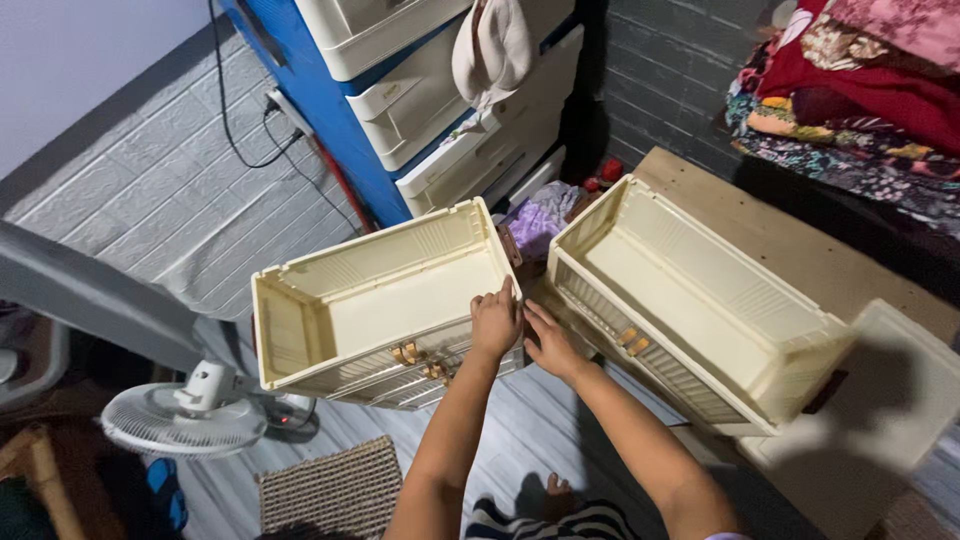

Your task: The person sits on the floor and assembles a plastic drawer cabinet. They attach a handle to a drawer, fit drawers into the frame, stack the drawer tiers onto the base, and press a top lid onto the finished unit.

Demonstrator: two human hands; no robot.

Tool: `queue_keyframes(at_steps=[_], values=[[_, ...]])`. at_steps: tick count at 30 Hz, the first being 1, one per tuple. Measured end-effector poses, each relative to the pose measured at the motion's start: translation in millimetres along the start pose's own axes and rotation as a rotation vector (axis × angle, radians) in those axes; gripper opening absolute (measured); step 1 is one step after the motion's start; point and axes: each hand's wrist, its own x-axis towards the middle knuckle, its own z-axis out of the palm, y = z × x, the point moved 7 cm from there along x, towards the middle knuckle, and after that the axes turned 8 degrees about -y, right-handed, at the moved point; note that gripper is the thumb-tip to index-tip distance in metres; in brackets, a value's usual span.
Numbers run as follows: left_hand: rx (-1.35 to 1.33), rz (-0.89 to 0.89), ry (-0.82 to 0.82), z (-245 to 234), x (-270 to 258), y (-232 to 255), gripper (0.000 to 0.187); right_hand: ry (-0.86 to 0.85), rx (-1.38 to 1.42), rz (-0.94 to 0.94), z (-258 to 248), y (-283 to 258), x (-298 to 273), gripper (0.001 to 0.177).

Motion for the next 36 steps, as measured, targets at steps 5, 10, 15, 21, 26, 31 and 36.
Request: queue_keyframes(at_steps=[5, 10, 15, 21, 26, 31, 36], values=[[-0.061, 0.117, 0.011, -20, -27, 1, 0.068, -0.018, -0.001, 0.087, 22, 18, -13, 0.061], [-0.059, 0.187, 0.024, -37, -59, -22, 0.060, -0.036, -0.018, 0.160, 39, 19, -33, 0.063], [-0.046, 0.205, 0.008, -62, -84, -52, 0.059, -0.021, -0.028, 0.227, 61, 8, -46, 0.064], [-0.078, 0.223, 0.039, -97, -109, -76, 0.058, -0.011, 0.035, 0.293, 110, 9, -56, 0.063], [-0.094, 0.229, 0.061, -109, -123, -86, 0.057, 0.029, 0.025, 0.252, 156, 24, -50, 0.063], [-0.098, 0.276, 0.109, -117, -128, -84, 0.054, 0.047, -0.020, 0.309, 191, 46, -30, 0.061], [-0.097, 0.289, 0.124, -118, -128, -83, 0.052, 0.064, 0.005, 0.398, 209, 59, -15, 0.059]])
